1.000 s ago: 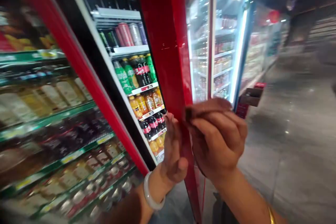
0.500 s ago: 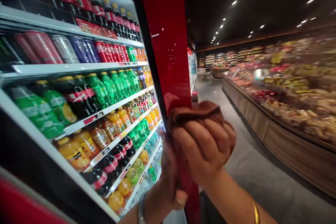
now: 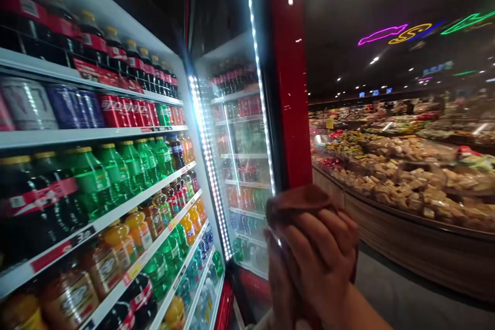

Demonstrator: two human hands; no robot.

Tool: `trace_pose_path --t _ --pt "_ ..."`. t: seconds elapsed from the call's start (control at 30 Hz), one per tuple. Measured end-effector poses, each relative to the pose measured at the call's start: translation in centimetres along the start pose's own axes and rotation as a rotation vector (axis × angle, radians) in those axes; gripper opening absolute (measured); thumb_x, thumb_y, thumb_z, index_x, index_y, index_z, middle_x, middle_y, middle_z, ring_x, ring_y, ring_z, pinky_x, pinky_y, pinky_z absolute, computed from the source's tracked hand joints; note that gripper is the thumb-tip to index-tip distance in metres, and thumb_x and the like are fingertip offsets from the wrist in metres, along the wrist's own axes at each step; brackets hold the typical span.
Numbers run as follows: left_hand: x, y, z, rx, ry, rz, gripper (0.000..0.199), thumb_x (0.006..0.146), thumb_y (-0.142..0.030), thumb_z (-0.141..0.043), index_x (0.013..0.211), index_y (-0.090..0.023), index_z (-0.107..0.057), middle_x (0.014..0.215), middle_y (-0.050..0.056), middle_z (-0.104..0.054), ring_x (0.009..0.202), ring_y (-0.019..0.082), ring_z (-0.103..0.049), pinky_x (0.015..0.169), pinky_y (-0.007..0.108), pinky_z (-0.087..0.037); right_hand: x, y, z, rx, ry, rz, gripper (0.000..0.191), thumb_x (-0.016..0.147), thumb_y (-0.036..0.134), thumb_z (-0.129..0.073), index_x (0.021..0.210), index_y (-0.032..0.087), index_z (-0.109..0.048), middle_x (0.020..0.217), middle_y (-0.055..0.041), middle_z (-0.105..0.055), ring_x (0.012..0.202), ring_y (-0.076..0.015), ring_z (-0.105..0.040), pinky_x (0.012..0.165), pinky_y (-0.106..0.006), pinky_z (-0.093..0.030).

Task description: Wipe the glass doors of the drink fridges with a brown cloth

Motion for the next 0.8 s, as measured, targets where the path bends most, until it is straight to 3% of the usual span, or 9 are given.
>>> trace_pose_path --t 0.1,0.27,0.47,0.63,0.8 --pt "1.2 2.3 -2.9 -0.038 -0.014 -0.091 0.094 0.101 -0.054 -0.037 0.164 -0.008 0.014 0.173 0.015 -0.012 0.159 0.031 -0.021 0.124 0.043 -0.043 -0.1 -0.8 -0.9 -0.099 0.027 0.02 0.019 0.085 0.018 -0.074 0.1 0.026 -0.066 0.106 -0.0036 -0.064 0.107 -0.0245 -0.056 0.097 -0.042 -0.043" --pt "3.6 2.3 -5.4 -0.184 -0.064 -0.229 0.083 0.104 -0.051 -0.022 0.164 -0.004 0.01 0.173 0.014 0.006 0.161 0.031 -0.012 0.128 0.041 -0.034 -2.9 -4.6 -1.8 -0.159 0.068 -0.029 0.014 0.092 0.018 -0.065 0.104 0.025 -0.066 0.107 -0.0051 -0.063 0.114 -0.0254 -0.053 0.095 -0.041 -0.046" --pt "7.0 3.8 -9.2 -0.295 0.062 -0.305 0.083 0.104 -0.047 -0.029 0.164 -0.003 0.008 0.174 0.018 -0.005 0.161 0.031 -0.015 0.126 0.043 -0.039 -4.5 -9.8 -4.5 -0.259 0.061 -0.049 0.018 0.092 0.025 -0.065 0.11 0.027 -0.066 0.111 -0.0052 -0.062 0.114 -0.0268 -0.056 0.098 -0.045 -0.049" --pt "10.3 7.0 -11.1 -0.37 0.145 -0.408 0.088 0.104 -0.051 -0.031 0.164 -0.003 0.01 0.173 0.021 -0.01 0.16 0.032 -0.02 0.124 0.045 -0.042 -5.2 -12.7 -8.1 -0.336 -0.003 -0.07 0.02 0.089 0.02 -0.069 0.108 0.025 -0.064 0.109 -0.0062 -0.062 0.109 -0.0251 -0.059 0.092 -0.041 -0.052" --pt "13.0 10.9 -13.5 -0.235 0.254 -0.527 0.093 0.102 -0.052 -0.04 0.164 0.0 0.006 0.17 0.022 -0.021 0.16 0.031 -0.02 0.128 0.045 -0.036 -7.2 -15.5 -11.3 -0.418 0.0 -0.08 0.021 0.089 0.027 -0.069 0.11 0.026 -0.067 0.109 -0.0098 -0.066 0.108 -0.0304 -0.061 0.097 -0.05 -0.051"
Point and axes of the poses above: each hand's wrist, its own x-axis towards the middle knuckle, its own z-axis out of the back of the hand, y = z × x, the point moved 10 cm from there along x, towards the middle knuckle
